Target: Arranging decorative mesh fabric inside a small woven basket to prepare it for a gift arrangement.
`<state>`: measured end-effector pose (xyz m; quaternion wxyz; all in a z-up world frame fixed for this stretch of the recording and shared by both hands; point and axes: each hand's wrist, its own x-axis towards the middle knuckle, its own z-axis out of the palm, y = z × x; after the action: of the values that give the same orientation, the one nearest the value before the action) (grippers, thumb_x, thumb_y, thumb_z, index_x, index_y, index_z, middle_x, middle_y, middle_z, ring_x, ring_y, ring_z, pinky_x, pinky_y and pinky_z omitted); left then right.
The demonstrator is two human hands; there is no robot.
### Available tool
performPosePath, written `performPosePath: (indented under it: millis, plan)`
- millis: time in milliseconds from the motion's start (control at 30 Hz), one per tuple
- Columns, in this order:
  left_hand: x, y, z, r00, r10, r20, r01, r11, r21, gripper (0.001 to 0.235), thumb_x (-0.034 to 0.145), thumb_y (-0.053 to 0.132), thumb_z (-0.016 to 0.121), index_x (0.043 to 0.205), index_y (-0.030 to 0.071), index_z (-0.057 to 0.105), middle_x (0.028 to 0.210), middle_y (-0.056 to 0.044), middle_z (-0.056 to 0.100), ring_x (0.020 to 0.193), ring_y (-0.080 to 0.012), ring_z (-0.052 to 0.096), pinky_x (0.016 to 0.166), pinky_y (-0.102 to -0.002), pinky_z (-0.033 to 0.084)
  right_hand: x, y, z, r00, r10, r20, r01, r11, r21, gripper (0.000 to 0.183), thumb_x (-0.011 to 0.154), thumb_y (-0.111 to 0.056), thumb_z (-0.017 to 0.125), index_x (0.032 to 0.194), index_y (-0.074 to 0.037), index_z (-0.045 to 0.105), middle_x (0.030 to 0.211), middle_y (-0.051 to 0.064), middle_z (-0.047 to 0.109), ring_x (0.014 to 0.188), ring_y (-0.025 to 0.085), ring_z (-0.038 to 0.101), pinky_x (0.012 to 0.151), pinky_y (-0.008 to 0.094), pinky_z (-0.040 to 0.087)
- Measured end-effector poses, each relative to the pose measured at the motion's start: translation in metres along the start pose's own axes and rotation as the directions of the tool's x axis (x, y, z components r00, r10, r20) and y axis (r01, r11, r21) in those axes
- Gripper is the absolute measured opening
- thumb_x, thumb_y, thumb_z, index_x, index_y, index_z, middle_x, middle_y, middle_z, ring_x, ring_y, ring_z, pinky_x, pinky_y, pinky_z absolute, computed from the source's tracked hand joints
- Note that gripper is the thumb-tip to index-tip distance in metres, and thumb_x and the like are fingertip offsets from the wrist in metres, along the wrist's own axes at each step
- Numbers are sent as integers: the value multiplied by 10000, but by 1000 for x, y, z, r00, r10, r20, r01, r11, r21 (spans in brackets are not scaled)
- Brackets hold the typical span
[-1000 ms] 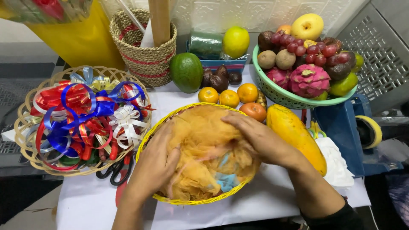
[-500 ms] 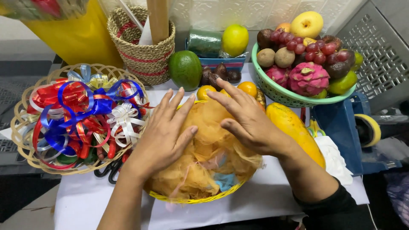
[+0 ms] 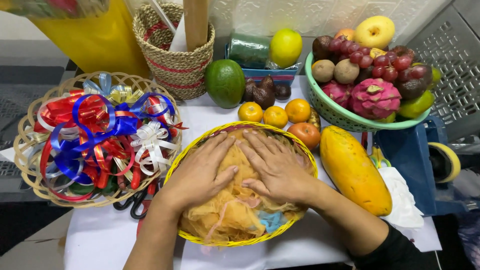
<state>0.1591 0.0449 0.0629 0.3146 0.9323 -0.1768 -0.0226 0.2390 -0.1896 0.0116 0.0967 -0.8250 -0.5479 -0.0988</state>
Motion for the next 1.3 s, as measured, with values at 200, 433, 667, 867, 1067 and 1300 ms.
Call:
performPosePath:
  millis: [200, 433, 667, 867, 1067, 1300]
  plan:
    - [-2, -10, 6, 992, -119, -30, 118, 992, -37, 656, 976, 408, 513, 1552, 113, 409, 1516, -263, 452, 1412, -444, 454, 1165, -536, 348, 4, 1, -10, 999, 35, -31, -31, 991, 133, 809, 993, -597, 479, 1604, -91, 323, 1563, 225, 408, 1432, 413, 433, 1103, 560, 389]
    - [-3, -11, 5, 993, -79, -88, 77, 997, -28, 594, 977, 366, 486, 1500, 84, 472, 1431, -274, 529, 1360, -451, 509, 1131, -544, 388, 14, -5, -16, 999, 15, 36, -16, 999, 31, 724, 1015, -573, 462, 1569, -117, 372, 1575, 223, 368, 1446, 418, 402, 1105, 582, 364]
    - [6, -6, -1, 992, -96, -82, 100, 994, 52, 523, 992, 387, 468, 1410, 79, 530, 1363, -230, 575, 1281, -431, 581, 1063, -525, 468, 39, 1, -59, 943, -25, 331, -24, 989, 143, 737, 1023, -579, 472, 1549, -73, 368, 1552, 285, 371, 1460, 475, 359, 1119, 719, 269]
    - [27, 1, -22, 974, -190, 125, 158, 961, 225, 507, 945, 414, 441, 1269, 55, 595, 1249, -208, 626, 1080, -455, 682, 912, -575, 555, 52, 30, -22, 998, -63, 20, 61, 992, 107, 339, 1074, -430, 424, 1192, -213, 657, 1351, 58, 549, 1210, 354, 571, 965, 562, 473]
    - [37, -1, -21, 983, -165, 77, 149, 972, 181, 482, 906, 373, 504, 1218, 26, 623, 1093, -175, 592, 986, -463, 687, 816, -571, 576, 57, 32, -2, 984, -115, -137, 137, 977, 162, 176, 995, -289, 530, 995, -119, 574, 1005, 96, 569, 883, 359, 609, 716, 446, 519]
    - [27, 2, -27, 985, -163, 49, 158, 982, 106, 491, 911, 393, 470, 1273, 69, 535, 1072, -163, 583, 1038, -446, 657, 834, -564, 562, 61, 16, -21, 998, -55, -41, 59, 990, 126, 219, 1027, -339, 471, 971, -137, 535, 943, 81, 543, 894, 343, 596, 718, 444, 507]
